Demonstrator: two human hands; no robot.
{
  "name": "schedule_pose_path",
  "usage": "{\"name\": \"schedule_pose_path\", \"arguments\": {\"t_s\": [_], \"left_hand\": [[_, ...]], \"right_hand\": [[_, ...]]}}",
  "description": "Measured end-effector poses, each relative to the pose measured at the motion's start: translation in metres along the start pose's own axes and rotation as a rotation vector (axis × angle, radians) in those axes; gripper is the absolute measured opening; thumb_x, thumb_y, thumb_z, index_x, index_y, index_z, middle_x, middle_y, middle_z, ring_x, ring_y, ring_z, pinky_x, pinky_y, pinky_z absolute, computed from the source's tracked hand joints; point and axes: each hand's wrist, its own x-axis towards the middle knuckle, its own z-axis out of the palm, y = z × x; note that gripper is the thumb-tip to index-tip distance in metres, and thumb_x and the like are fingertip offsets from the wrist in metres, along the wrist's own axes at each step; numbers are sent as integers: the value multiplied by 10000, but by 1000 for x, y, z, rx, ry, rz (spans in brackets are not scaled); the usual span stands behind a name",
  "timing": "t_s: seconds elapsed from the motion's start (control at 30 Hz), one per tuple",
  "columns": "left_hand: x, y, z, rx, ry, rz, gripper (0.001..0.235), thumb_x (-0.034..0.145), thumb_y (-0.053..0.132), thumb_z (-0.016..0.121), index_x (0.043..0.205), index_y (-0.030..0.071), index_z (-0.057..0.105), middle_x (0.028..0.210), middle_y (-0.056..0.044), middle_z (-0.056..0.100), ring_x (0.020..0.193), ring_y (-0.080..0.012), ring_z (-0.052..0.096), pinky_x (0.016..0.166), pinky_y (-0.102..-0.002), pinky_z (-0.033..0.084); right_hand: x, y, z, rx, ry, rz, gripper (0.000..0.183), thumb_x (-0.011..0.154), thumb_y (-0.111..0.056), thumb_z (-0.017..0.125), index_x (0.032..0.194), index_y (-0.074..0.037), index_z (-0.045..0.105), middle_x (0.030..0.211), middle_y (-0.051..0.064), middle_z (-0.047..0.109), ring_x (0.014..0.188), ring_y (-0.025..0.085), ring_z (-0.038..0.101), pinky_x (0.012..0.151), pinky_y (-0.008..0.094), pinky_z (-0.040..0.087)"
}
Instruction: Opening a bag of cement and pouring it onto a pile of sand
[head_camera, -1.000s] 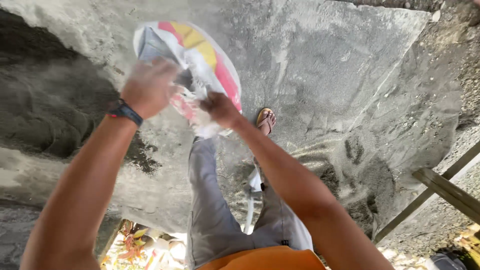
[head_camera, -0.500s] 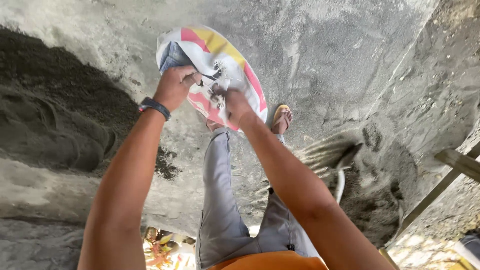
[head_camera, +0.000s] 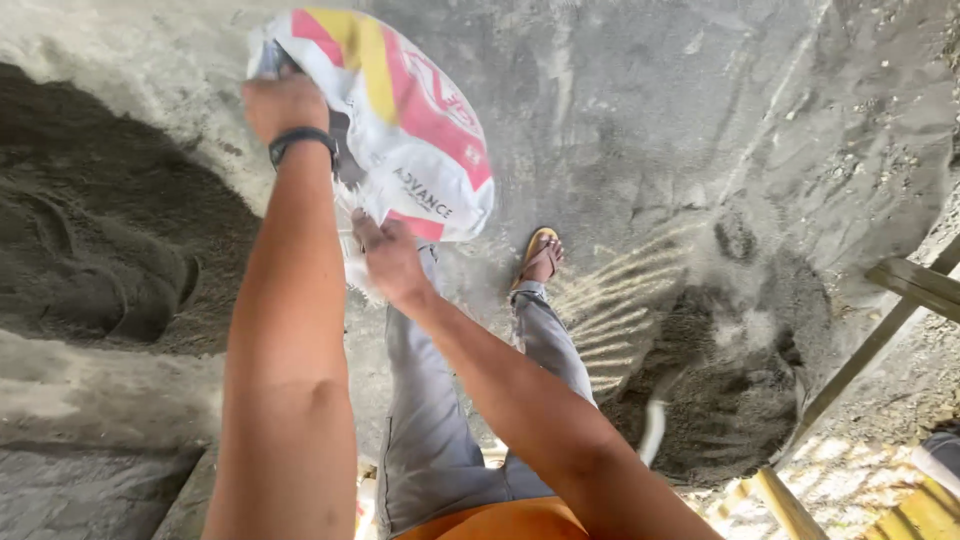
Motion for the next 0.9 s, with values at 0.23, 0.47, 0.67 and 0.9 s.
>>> {"name": "schedule_pose_path", "arguments": {"t_s": [0.23,0.47,0.67,0.9], "left_hand": [[-13,-10,-50,-270,-101,84,272,1066,321,576,878,127,605,764,-57,650,695,-205,615,589,-403,478],[-24,-48,-77,180,-268,765,355,899,45,745,1249,98,711,1348,-118,687,1131,-344,668,1164,-595,233],[-24,-31,-70,-361,-165,619,150,1022,-5,564,996,68,692,774,-80,749,674,-220,687,623,-383,495],[-37,-21,-71,-427,69,514,208,1098,202,581,1034,56,715,760,-68,749,690,-225,712,624,-382,488]], "right_hand": [[-19,-50,140,-1504,548,-61,440,1057,-302,491,644,-155,460,620,-2,467,580,134,429,574,375,315],[6,-101,228,-1583,729,340,452,995,-555,538,756,-173,507,584,-33,368,494,97,309,463,324,234],[17,-96,203,-980,788,163,243,1027,-186,647,909,26,643,645,83,640,474,134,579,400,308,518],[-53,-116,227,-825,352,-80,479,1040,7,518,1498,-90,414,983,208,748,577,247,679,446,373,548]]}}
